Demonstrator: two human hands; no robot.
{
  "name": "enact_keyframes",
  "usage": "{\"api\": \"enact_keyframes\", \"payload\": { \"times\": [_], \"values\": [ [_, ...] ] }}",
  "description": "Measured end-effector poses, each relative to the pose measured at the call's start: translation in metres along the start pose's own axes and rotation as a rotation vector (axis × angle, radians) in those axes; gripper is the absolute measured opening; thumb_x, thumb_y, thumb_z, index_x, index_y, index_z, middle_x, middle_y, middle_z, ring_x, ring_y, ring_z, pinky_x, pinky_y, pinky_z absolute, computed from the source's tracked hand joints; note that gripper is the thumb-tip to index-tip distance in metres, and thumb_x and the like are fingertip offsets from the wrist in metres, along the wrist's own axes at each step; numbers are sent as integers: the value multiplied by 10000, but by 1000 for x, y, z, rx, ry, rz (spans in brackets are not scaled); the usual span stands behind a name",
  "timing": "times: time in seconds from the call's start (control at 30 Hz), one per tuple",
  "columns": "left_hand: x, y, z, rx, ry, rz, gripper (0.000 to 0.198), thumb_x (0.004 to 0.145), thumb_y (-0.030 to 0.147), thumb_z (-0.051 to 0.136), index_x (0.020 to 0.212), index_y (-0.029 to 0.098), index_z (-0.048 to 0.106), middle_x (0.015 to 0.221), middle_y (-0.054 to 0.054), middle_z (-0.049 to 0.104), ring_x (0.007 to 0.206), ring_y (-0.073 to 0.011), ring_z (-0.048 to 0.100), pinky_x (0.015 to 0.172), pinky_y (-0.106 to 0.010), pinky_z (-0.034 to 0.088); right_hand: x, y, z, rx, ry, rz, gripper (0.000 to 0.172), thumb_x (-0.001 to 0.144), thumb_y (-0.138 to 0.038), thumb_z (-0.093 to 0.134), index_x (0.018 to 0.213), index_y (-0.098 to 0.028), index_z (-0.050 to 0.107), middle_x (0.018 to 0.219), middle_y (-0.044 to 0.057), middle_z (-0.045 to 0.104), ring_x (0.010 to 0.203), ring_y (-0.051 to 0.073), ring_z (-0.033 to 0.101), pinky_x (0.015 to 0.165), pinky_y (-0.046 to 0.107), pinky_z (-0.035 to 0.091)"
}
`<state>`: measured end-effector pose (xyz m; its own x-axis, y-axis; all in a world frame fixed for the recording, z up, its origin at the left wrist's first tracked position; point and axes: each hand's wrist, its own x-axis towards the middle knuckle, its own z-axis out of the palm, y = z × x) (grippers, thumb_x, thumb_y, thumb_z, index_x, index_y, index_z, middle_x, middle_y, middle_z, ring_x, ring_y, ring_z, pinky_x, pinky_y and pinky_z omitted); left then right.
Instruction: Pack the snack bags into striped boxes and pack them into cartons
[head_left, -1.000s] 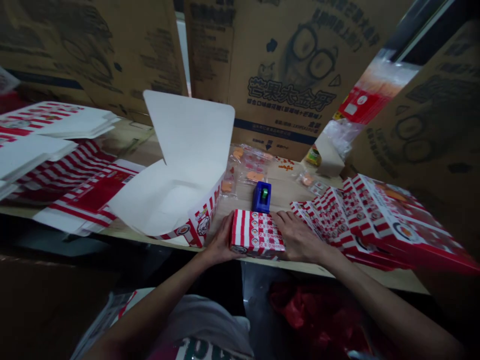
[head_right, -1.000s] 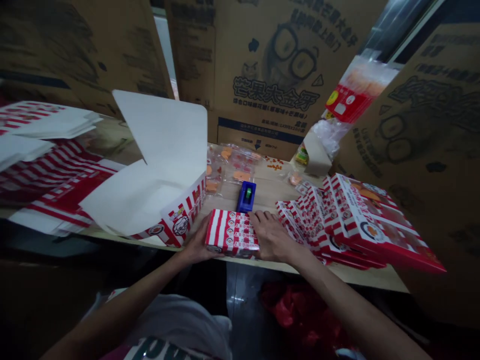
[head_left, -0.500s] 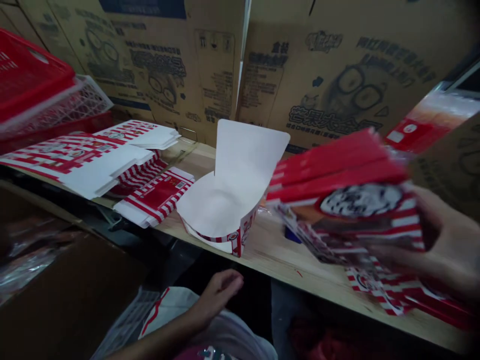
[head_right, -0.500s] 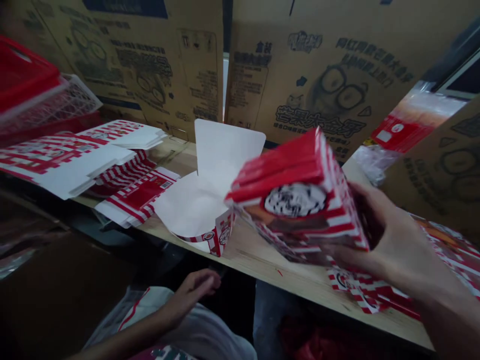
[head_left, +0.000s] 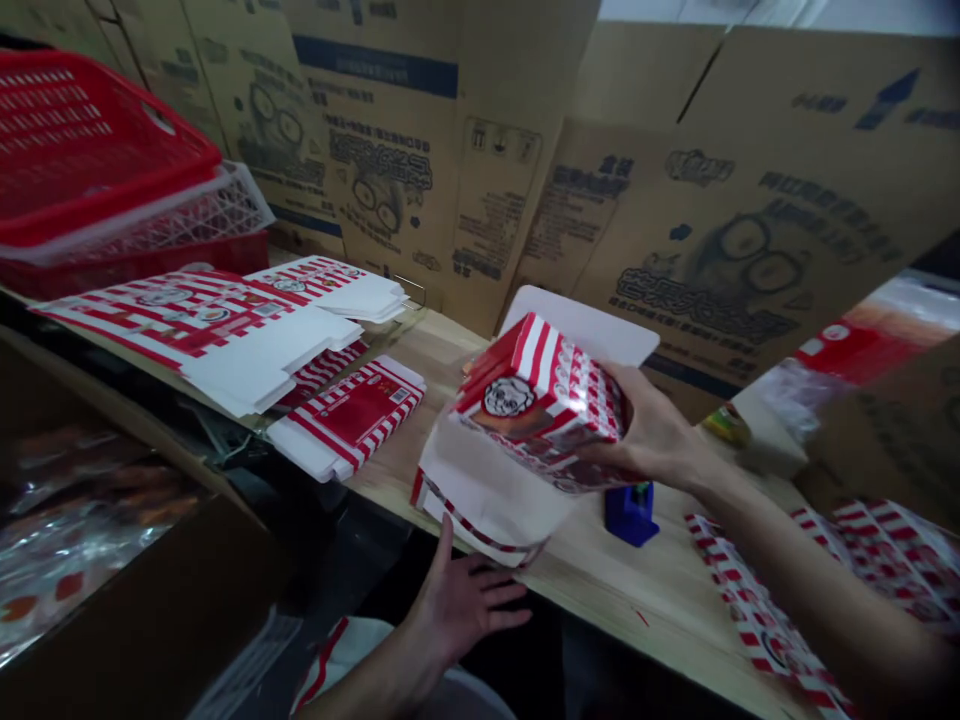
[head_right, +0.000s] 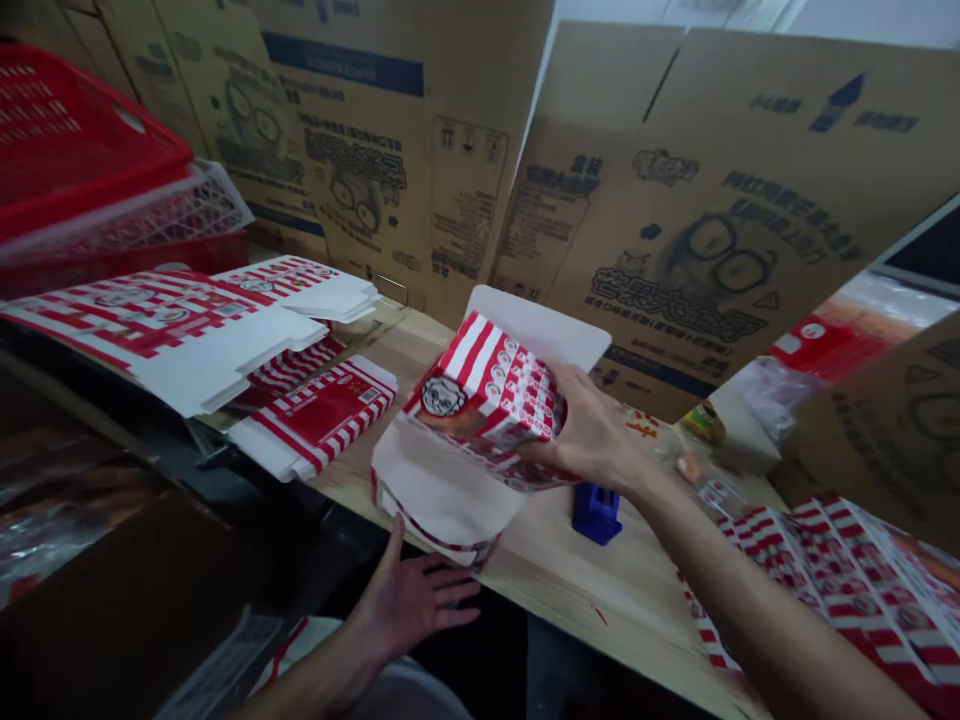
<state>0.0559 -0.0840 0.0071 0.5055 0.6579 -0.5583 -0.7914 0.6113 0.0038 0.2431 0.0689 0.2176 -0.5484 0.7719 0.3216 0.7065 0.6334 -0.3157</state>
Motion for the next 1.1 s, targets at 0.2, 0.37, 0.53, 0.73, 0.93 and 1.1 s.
{"api": "enact_keyframes", "payload": {
  "times": [0.2,0.37,0.53,0.73,0.93,1.1],
  "values": [
    [9,3,-2,-65,-48,-64,1045,725,873,324,1353,38,319,1306,-319,441,1291,-453,400,961,-617,382,3,-12,9,-125,-210,-23,898,589,-397,792,1381,-226,404,1307,129,532,1152,377,531,970,531,445],
    [9,0,-5,-130,-101,-24,1059,712,852,409,1348,8,340,1266,-307,486,1283,-440,414,1016,-590,349,2,-7,16,-133,-238,36,892,584,-399,788,1370,-197,417,1270,137,548,1138,374,536,965,529,440],
    [15,1,2,-207,-48,-19,1158,677,853,481,1367,-58,291,1327,-360,421,1312,-461,386,991,-501,417,-6,-4,21,-75,-231,88,891,579,-430,781,1357,-186,421,1273,144,541,1163,380,514,978,538,416],
    [21,0,9,-305,-38,28,1043,738,806,479,1382,2,317,1328,-299,457,1282,-425,452,960,-470,471,-18,1,28,-38,-219,130,880,613,-473,755,1363,-190,393,1291,150,526,1177,379,503,963,534,427],
    [20,2,7,-269,-47,31,1067,763,795,448,1361,-75,297,1270,-343,459,1258,-438,462,955,-470,474,-14,0,30,-85,-299,153,832,595,-452,757,1314,-179,438,1242,147,559,1123,369,541,931,504,454],
    [18,3,0,-237,-64,20,863,838,571,522,1357,-71,272,1176,-313,515,1152,-408,553,956,-460,468,-14,-5,52,-99,-425,143,785,576,-370,768,1282,-200,468,1170,134,589,1063,358,569,889,502,470]
  ]
}}
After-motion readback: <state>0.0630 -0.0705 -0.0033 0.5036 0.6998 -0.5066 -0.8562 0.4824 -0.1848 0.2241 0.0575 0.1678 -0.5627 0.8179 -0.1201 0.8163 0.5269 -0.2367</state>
